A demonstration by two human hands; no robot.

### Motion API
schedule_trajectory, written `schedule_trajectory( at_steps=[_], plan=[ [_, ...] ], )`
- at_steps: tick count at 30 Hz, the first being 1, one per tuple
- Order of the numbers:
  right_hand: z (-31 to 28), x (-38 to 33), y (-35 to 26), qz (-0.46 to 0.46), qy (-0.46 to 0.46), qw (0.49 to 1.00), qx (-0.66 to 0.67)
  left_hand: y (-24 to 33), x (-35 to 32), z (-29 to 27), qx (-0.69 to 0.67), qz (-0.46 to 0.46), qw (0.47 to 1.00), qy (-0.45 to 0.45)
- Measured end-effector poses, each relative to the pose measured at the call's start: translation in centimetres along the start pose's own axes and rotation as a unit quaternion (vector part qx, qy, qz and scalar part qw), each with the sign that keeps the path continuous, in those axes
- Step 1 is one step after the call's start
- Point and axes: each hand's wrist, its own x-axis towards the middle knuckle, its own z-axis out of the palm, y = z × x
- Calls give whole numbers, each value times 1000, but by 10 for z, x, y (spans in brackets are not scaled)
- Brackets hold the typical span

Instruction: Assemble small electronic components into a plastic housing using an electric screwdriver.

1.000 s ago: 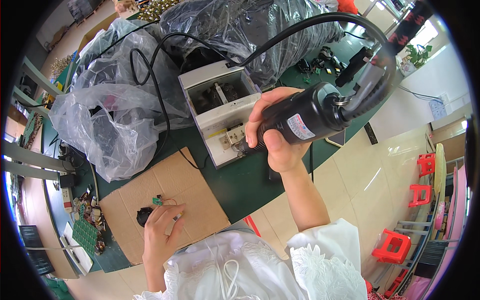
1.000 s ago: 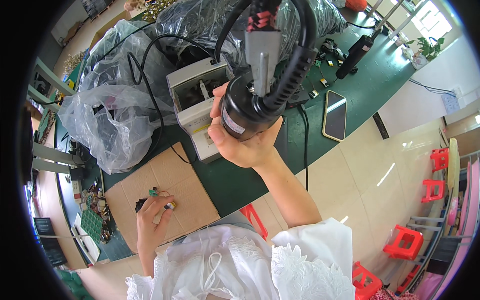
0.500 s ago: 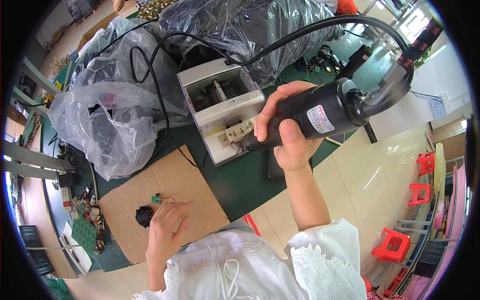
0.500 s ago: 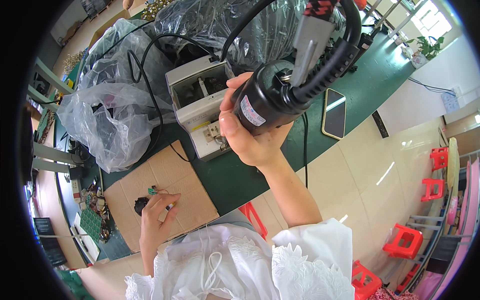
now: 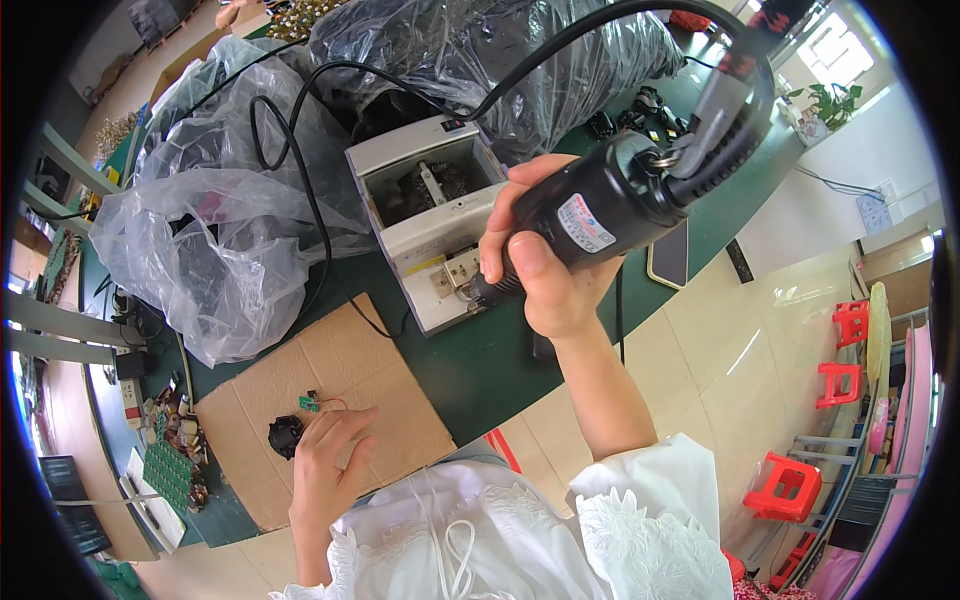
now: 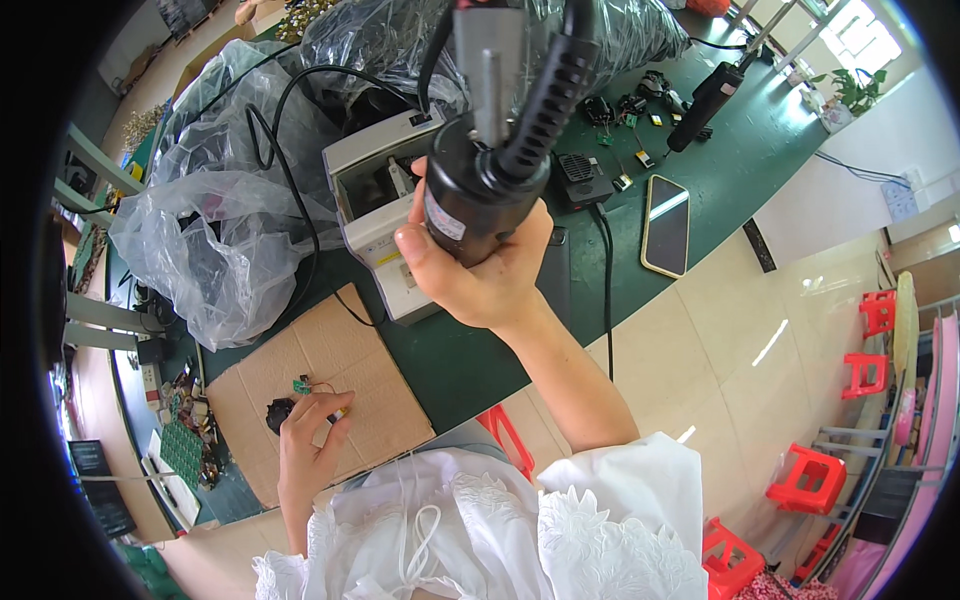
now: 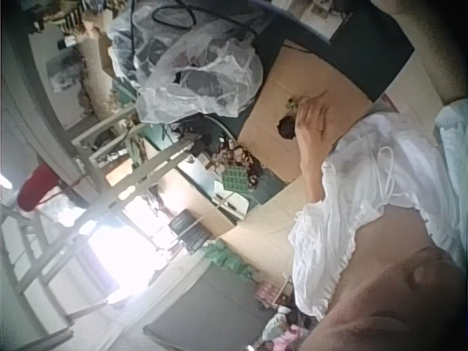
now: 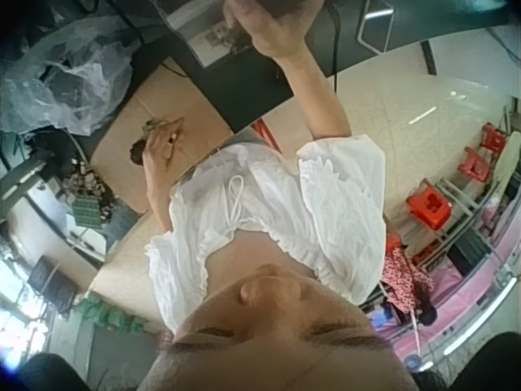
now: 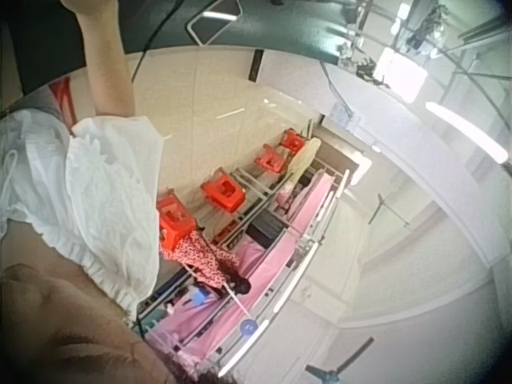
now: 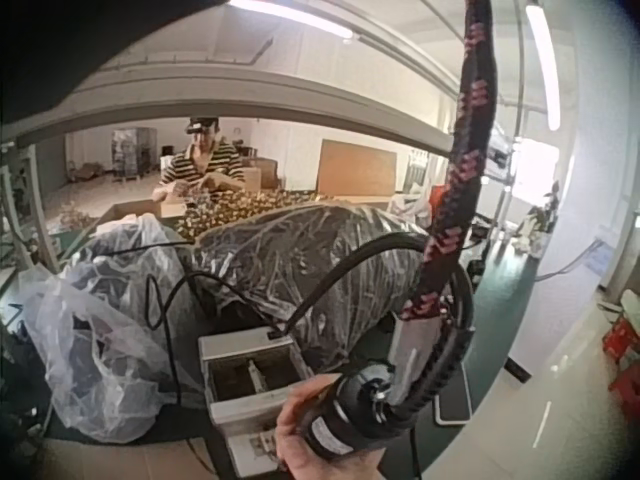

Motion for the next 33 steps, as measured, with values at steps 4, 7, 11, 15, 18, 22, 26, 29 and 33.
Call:
schedule_trajectory(
  at_steps=[4, 7, 11, 15, 18, 22, 26, 29, 33],
  plan=[
    [8, 8, 0, 3, -9, 1000, -24, 1, 0, 0, 10, 1, 1000, -6],
    [24, 24, 7, 50, 18, 998, -42, 2, 0, 0, 10, -3, 1000, -7],
    [26, 31, 7, 121, 35, 990, -70, 4, -4, 2, 17, 6, 1000, -3],
    [15, 25, 8, 95, 49, 993, -42, 6, -7, 4, 19, 12, 1000, 2],
    [4, 18, -8, 99, 50, 994, 17, 5, -9, 6, 14, 13, 1000, -1],
    [-3, 11, -33, 113, 40, 992, 28, 12, -1, 10, -16, 3, 1000, -4],
    [-3, -8, -50, 169, 19, 980, 104, 26, 13, 24, -56, 26, 998, 5],
    [9, -25, -57, 164, 41, 967, 192, 21, 16, 36, -173, 17, 985, 3],
    [31, -39, -54, 169, 14, 964, 207, 12, 7, 36, -267, -3, 964, -20]
  ],
)
